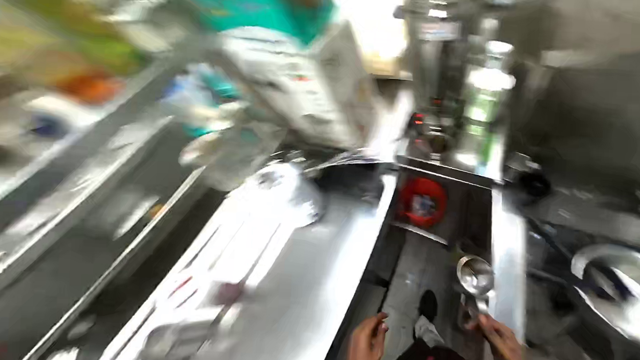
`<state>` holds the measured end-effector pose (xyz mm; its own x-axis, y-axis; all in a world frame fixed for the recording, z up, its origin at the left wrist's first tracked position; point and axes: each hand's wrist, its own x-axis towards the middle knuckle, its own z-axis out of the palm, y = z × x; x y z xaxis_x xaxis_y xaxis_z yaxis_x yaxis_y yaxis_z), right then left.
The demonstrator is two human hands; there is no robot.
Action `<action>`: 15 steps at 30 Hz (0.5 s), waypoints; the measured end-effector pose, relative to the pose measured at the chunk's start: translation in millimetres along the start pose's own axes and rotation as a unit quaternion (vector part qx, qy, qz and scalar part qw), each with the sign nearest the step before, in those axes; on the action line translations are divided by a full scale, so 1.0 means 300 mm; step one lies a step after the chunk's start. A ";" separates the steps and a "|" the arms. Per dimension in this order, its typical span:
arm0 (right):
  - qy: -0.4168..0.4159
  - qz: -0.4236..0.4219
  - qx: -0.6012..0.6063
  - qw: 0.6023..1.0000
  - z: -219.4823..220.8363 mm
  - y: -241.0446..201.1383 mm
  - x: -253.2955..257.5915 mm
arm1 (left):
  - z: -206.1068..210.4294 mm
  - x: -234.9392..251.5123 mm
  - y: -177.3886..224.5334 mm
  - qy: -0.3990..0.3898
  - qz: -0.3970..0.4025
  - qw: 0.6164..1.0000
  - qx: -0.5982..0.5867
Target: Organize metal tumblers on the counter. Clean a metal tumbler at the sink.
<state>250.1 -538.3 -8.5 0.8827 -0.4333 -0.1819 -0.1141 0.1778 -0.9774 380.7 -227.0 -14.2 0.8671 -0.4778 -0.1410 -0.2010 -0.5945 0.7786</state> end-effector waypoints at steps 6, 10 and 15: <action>-0.274 0.053 -0.046 0.959 0.329 -0.014 -0.149 | -0.185 -0.418 -0.052 0.213 -0.062 0.970 -0.098; -0.437 0.039 -0.030 0.898 0.600 -0.043 -0.267 | -0.194 -0.806 -0.080 0.381 -0.089 0.904 -0.173; -0.546 -0.018 -0.008 0.838 0.980 -0.138 -0.374 | -0.159 -1.140 -0.098 0.627 -0.155 0.733 -0.212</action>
<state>289.9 -237.4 83.9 0.7756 0.6295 0.0465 -0.0765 0.1669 -0.9830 111.6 -15.3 40.3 0.6318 0.7665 0.1152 0.0231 -0.1671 0.9857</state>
